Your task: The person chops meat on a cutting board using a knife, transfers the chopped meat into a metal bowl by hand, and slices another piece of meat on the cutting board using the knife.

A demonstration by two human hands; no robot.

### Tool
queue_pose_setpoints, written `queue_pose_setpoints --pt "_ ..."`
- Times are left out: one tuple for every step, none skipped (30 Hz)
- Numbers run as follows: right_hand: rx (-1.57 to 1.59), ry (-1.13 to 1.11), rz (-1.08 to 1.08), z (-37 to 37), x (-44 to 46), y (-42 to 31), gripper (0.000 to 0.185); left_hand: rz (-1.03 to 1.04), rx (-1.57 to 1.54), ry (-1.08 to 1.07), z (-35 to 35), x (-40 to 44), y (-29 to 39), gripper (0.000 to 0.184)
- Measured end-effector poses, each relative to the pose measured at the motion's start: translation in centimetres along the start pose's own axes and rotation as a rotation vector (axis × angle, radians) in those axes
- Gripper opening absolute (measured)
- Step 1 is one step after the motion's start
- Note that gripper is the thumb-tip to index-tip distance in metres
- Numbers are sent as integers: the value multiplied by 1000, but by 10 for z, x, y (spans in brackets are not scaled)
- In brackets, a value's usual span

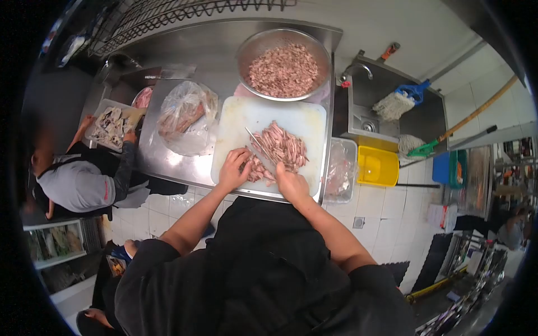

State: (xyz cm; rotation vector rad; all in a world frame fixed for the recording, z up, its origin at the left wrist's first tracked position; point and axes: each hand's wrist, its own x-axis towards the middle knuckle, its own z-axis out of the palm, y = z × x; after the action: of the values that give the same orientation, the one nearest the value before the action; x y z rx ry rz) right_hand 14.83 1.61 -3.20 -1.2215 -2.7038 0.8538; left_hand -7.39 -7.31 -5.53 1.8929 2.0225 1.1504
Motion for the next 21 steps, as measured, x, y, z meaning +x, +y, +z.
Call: queue_pose_setpoints --pt "2 3 17 0 -3 5 24 -12 -9 0 1 2 1 28" --pt "14 -8 20 -1 -6 9 25 -4 -10 -3 3 -1 5 29" --pt "27 -24 22 -5 -11 8 25 -4 -16 -10 4 -3 11 29" --pt "25 -24 23 -10 -12 8 25 9 -29 -10 5 -2 15 29" --pt "28 -58 56 -14 -16 5 25 15 -42 -11 4 -5 19 29" --pt "29 -96 83 -17 -18 3 26 22 -44 -4 3 -4 20 28" --pt "23 -99 69 -19 -14 5 26 16 -39 9 5 -1 17 28" --pt "34 -97 61 -19 -15 5 26 10 -52 5 5 -3 16 29" --pt "44 -93 50 -19 -13 5 27 6 -64 3 4 -4 15 30" --pt "44 -94 38 -18 -12 6 27 2 -56 11 3 -3 13 30" --pt "50 -44 11 -16 -12 8 25 15 -46 -5 2 -3 13 32" --pt "56 7 -12 -18 -11 7 24 29 -38 -22 2 -2 12 34" --pt "56 6 -18 -20 -9 7 24 27 -35 -19 3 -1 10 34" --pt "57 10 -44 -22 -8 7 24 34 -43 -28 4 -1 8 38" --pt "62 7 -63 -24 -12 4 24 35 -55 -47 5 -6 7 42" --pt "70 -10 -53 -27 -13 1 24 20 -59 -61 2 -7 10 42" --pt "66 -27 -36 -31 -10 0 24 48 12 -65 -1 -5 11 46" --pt "64 -39 -16 -34 -11 -2 23 82 83 -70 -4 -5 14 49" --pt "73 -44 -1 -38 -17 -4 23 81 77 -87 -8 -11 18 49" --pt "62 -69 -18 -44 -19 -5 25 86 76 -104 -12 -12 19 51" --pt "46 -86 -41 -49 -18 -3 26 98 79 -111 -15 -8 21 52"
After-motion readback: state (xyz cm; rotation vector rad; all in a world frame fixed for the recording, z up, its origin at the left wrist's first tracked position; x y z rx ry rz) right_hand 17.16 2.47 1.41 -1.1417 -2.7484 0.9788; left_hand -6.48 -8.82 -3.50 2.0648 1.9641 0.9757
